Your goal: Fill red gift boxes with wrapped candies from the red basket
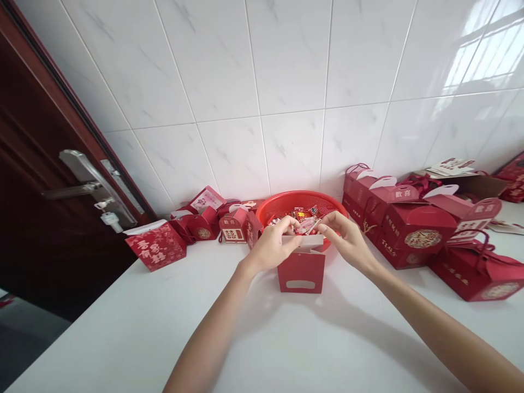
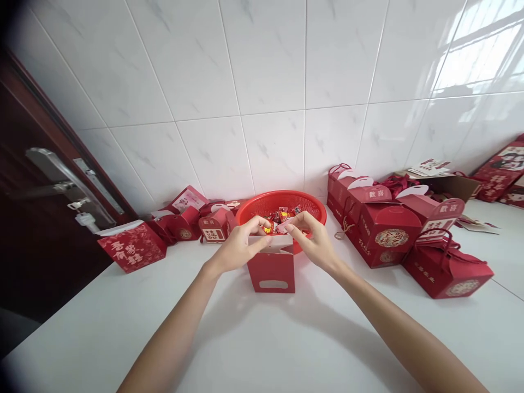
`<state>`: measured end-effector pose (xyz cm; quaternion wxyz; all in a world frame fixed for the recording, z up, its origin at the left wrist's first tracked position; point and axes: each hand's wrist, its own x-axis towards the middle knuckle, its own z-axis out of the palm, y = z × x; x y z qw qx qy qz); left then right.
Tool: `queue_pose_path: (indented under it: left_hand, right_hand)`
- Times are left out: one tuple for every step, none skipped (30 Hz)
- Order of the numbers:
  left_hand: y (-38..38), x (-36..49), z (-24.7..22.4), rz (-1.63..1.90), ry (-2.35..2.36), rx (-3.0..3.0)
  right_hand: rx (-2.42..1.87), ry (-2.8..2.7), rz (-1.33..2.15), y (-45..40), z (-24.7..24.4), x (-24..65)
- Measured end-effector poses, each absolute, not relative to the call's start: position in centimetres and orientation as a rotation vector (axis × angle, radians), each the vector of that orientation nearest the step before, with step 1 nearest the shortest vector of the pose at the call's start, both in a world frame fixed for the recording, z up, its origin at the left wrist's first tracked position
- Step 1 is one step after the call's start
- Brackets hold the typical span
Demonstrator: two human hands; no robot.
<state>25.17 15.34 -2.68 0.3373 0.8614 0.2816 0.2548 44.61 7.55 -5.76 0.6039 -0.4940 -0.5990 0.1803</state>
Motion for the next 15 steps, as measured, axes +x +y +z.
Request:
queue_pose_path:
  left_hand:
    - [15.5,25.3,-2.9,0.641,0.74,2.197]
    - [15.7,25.4,-3.0,0.619,0.744,2.143]
    - [15.9,25.4,-3.1,0.59,0.744,2.091]
    - [16.1,25.4,-3.1,0.554,0.737,2.049]
    - [16.3,25.3,-3.0,0.517,0.719,2.018]
    - [16.5,25.1,-2.8,0.491,0.687,1.999]
    - [16.7,24.9,-2.7,0.482,0.646,1.991]
    - [16.8,24.7,-2.5,0.493,0.603,1.986]
    - [17.1,24.6,-2.3,0.511,0.564,1.976]
    - [17.4,24.5,-2.2,0.53,0.537,1.956]
    - [17.7,24.4,-2.1,0.543,0.526,1.928]
    - [18.2,24.5,-2.0,0.549,0.532,1.897]
    - [18.8,24.7,-2.0,0.549,0.55,1.868]
    - [19.5,25.1,-2.1,0.543,0.573,1.852]
    - [20.3,25.6,-2.2,0.533,0.597,1.85]
  right_hand:
    - [-1.148,-1.361,0.436,8.0,-5.9,45.0]
    - [-1.157,-1.335,0.447,8.5,-6.0,45.3]
    - [-1.165,-1.312,0.45,9.1,-6.1,45.8]
    - [-1.172,-1.29,0.448,9.7,-6.1,46.2]
    - [-1.176,-1.271,0.445,10.5,-6.1,46.7]
    - [-1.176,-1.252,0.443,11.2,-6.1,47.2]
    - [-1.175,-1.232,0.444,12.0,-6.0,47.6]
    - [-1.174,-1.208,0.445,12.8,-5.9,48.0]
    - [-1.175,-1.183,0.449,13.6,-5.8,48.3]
    - [-1.181,-1.153,0.46,14.5,-5.7,48.5]
    - [-1.188,-1.121,0.474,15.2,-5.7,48.7]
    - [-1.194,-1.09,0.492,16.0,-5.7,48.9]
    - [-1.199,-1.061,0.51,16.8,-5.7,49.0]
    - [-1.204,-1.037,0.527,17.4,-5.8,49.0]
    - [-1.208,-1.018,0.539,18.1,-6.0,49.1]
